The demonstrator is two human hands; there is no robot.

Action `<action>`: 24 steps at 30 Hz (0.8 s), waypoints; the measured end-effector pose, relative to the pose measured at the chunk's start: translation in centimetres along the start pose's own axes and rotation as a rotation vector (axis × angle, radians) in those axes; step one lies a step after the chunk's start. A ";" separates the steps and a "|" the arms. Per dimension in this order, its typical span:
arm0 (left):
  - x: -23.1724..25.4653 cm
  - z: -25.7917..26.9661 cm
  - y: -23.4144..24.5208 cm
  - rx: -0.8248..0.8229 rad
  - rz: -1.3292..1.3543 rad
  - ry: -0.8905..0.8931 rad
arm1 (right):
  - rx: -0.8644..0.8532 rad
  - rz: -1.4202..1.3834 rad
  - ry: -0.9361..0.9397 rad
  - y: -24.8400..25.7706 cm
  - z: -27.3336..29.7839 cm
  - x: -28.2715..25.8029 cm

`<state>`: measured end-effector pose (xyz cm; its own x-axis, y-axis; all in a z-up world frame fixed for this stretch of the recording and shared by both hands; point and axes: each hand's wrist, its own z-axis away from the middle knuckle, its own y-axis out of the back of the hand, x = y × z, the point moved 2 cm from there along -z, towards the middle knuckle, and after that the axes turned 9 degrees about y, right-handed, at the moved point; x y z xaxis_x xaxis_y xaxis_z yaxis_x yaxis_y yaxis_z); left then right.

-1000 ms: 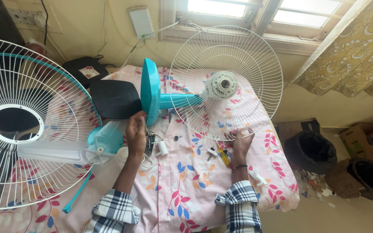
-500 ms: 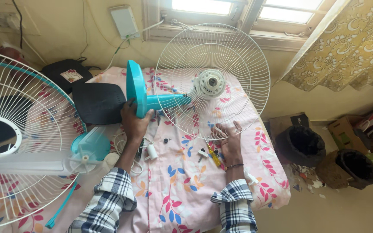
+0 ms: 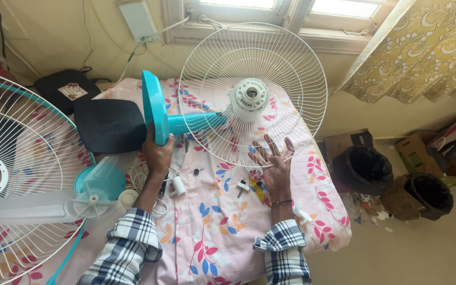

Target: The person assembles a table fan by attaching the fan blades to the motor hub, securing them with a nut, and then connecting the motor housing to the base. The person uses a screwdriver to tighten the internal components.

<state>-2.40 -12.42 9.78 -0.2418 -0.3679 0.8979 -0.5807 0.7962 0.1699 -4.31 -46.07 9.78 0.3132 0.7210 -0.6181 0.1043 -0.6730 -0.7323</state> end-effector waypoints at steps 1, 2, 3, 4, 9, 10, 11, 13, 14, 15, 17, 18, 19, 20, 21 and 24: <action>0.1 0.0 0.2 0.004 0.000 -0.011 | -0.007 -0.008 0.010 -0.3 0.1 -0.2; 0.3 0.0 0.5 0.008 -0.001 -0.021 | -0.014 -0.017 0.019 -0.6 0.3 -0.4; 0.4 0.1 0.8 0.004 0.004 -0.006 | -0.017 -0.024 0.030 -0.9 0.6 -0.7; 0.6 0.2 1.1 0.000 0.009 0.009 | -0.010 -0.023 0.028 -1.2 1.0 -0.9; 1.8 0.5 2.9 -0.023 0.125 0.038 | 0.008 -0.027 0.046 -3.3 3.5 -2.1; 1.9 0.6 3.5 -0.020 0.104 0.037 | 0.041 -0.023 0.046 -3.8 4.2 -2.2; 2.2 0.6 4.2 -0.013 0.082 0.032 | 0.072 -0.022 0.046 -4.3 4.9 -2.2; 2.5 0.6 5.7 0.008 0.065 0.010 | 0.083 -0.020 0.051 -5.3 6.2 -2.5; 2.5 0.6 6.4 0.017 0.058 0.000 | 0.065 -0.019 0.056 -5.7 6.9 -2.6; 2.5 0.9 7.1 0.012 0.102 -0.018 | 0.048 -0.015 0.060 -6.0 7.6 -2.9; 2.4 1.3 8.8 0.002 0.189 -0.054 | 0.014 -0.021 0.063 -6.7 9.0 -3.3; 2.3 1.5 9.7 0.003 0.174 -0.033 | -0.002 -0.024 0.065 -7.1 9.6 -3.4; 2.2 1.7 10.5 0.005 0.160 -0.014 | 0.018 -0.009 0.058 -7.4 10.3 -3.5; 2.1 2.0 11.2 0.007 0.146 0.006 | 0.038 0.007 0.051 -7.6 11.0 -3.6; 2.0 2.3 11.9 0.004 0.139 0.022 | 0.055 0.023 0.045 -7.8 11.7 -3.7; 1.8 2.9 13.8 -0.018 0.119 0.064 | 0.066 0.004 0.039 -8.2 13.2 -3.4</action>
<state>-13.06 -3.48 12.57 -0.2576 -0.2388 0.9363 -0.5362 0.8414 0.0670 -18.73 -40.83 14.08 0.3500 0.7109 -0.6100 0.0413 -0.6623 -0.7481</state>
